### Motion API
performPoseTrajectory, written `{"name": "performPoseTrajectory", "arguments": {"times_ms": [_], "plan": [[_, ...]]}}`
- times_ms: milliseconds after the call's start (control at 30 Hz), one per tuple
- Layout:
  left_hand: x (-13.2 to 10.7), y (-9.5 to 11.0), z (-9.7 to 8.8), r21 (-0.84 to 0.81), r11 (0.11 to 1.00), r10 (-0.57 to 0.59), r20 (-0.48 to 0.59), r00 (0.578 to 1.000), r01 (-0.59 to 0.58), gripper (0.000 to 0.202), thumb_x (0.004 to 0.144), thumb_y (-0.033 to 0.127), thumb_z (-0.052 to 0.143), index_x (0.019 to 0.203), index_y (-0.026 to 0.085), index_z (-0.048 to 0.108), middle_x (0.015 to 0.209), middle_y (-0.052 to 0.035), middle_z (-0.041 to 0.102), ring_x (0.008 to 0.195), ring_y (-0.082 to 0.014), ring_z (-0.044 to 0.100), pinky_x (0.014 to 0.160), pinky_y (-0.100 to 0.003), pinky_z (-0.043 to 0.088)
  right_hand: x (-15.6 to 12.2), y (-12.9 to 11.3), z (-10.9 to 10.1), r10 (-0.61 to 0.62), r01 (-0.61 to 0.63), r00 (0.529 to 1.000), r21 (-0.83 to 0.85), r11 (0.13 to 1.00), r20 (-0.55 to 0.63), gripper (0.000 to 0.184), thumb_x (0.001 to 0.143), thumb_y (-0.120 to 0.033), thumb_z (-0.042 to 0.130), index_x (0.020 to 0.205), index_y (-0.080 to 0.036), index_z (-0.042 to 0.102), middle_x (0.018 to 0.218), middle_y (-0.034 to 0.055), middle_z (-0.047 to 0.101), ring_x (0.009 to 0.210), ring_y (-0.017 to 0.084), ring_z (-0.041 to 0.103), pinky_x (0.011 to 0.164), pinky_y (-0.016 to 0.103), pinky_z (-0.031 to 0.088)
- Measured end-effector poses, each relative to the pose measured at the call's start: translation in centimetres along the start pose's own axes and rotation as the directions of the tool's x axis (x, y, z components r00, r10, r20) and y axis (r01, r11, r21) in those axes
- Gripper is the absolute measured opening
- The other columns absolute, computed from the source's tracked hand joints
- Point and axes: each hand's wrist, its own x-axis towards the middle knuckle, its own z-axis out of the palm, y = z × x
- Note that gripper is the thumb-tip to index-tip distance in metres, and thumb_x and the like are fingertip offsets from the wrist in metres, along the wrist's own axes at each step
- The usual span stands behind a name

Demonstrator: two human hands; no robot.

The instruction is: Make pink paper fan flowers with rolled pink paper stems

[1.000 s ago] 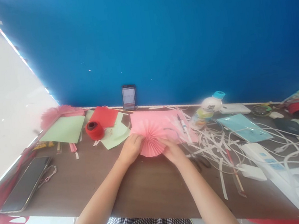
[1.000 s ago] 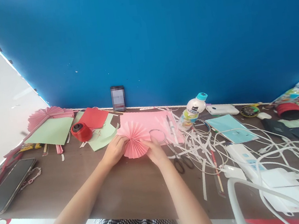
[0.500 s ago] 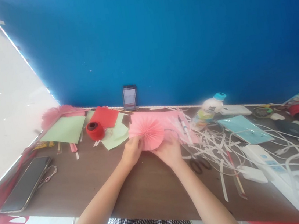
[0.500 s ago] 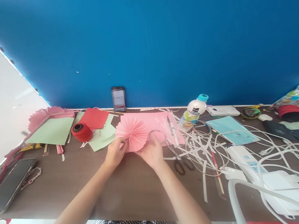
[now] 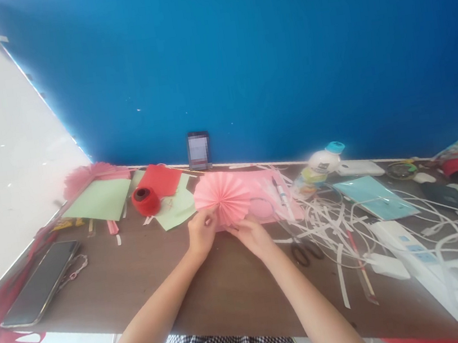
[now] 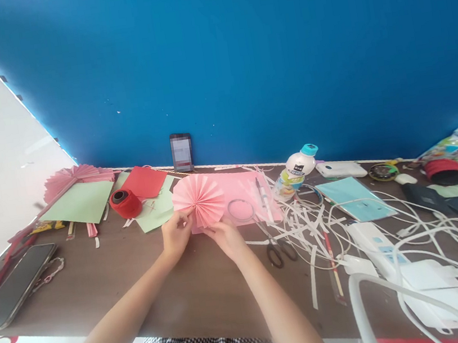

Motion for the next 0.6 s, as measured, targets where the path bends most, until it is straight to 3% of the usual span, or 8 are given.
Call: {"name": "performPoseTrajectory", "arguments": {"times_ms": [100,200,267,367,467,600], "plan": [[0.9,-1.4,-1.0,0.09,0.99,0.109,-0.041,0.993,-0.105,0.018,0.08,0.012,0.039,0.076,0.017,0.056,0.075,-0.0043,0.063,0.082,-0.0148,0.06,0.062,-0.024,0.048,0.1,0.0,-0.5,-0.024,0.024,0.999,-0.015,1.0,-0.03,0.026,0.068,-0.024,0.053,0.093,-0.022,0.058,0.1,0.004,0.063,0.1,0.023,0.056,0.091,0.046,0.039],[2.0,-3.3,-2.2,0.265,0.938,0.234,-0.009,0.972,-0.223,0.026,0.078,0.008,0.037,0.092,0.017,0.057,0.084,-0.0075,0.063,0.083,-0.0163,0.058,0.071,-0.029,0.047,0.2,-0.1,-1.1,-0.039,0.037,0.998,-0.057,0.998,-0.045,0.027,0.071,-0.028,0.051,0.096,-0.02,0.058,0.108,0.0065,0.06,0.105,0.023,0.053,0.091,0.046,0.038],[2.4,-4.2,-2.6,0.365,0.91,0.204,0.015,0.979,-0.195,0.03,0.077,0.006,0.036,0.096,0.015,0.056,0.075,-0.0068,0.062,0.075,-0.0162,0.057,0.066,-0.028,0.046,0.3,-0.1,-1.3,-0.04,0.036,0.998,-0.06,0.998,-0.057,0.026,0.07,-0.029,0.051,0.094,-0.02,0.058,0.108,0.0068,0.06,0.103,0.024,0.054,0.091,0.046,0.038],[2.5,-4.8,-2.7,0.435,0.889,0.138,0.047,0.989,-0.145,0.024,0.073,0.004,0.037,0.084,0.015,0.057,0.075,-0.007,0.059,0.069,-0.0159,0.055,0.061,-0.027,0.044,0.2,0.0,-1.5,-0.025,0.023,0.998,-0.034,0.999,-0.062,0.024,0.07,-0.028,0.052,0.092,-0.02,0.059,0.104,0.0063,0.062,0.097,0.023,0.057,0.09,0.045,0.038],[2.6,-4.8,-2.5,0.443,0.892,0.089,0.026,0.996,-0.092,0.017,0.071,0.005,0.04,0.069,0.016,0.053,0.087,-0.0091,0.057,0.074,-0.0161,0.053,0.061,-0.026,0.043,0.2,0.1,-1.6,-0.014,0.013,0.999,-0.026,1.0,-0.052,0.023,0.07,-0.028,0.052,0.09,-0.02,0.059,0.102,0.0053,0.063,0.092,0.023,0.06,0.09,0.043,0.039],[3.0,-5.2,-2.7,0.414,0.908,0.081,-0.013,0.997,-0.068,0.016,0.072,0.007,0.04,0.063,0.016,0.049,0.086,-0.008,0.054,0.076,-0.0156,0.05,0.064,-0.027,0.042,0.0,0.0,-1.8,-0.028,0.027,0.998,-0.016,1.0,-0.051,0.021,0.071,-0.028,0.052,0.088,-0.02,0.06,0.101,0.0047,0.063,0.088,0.022,0.061,0.087,0.041,0.04]]}}
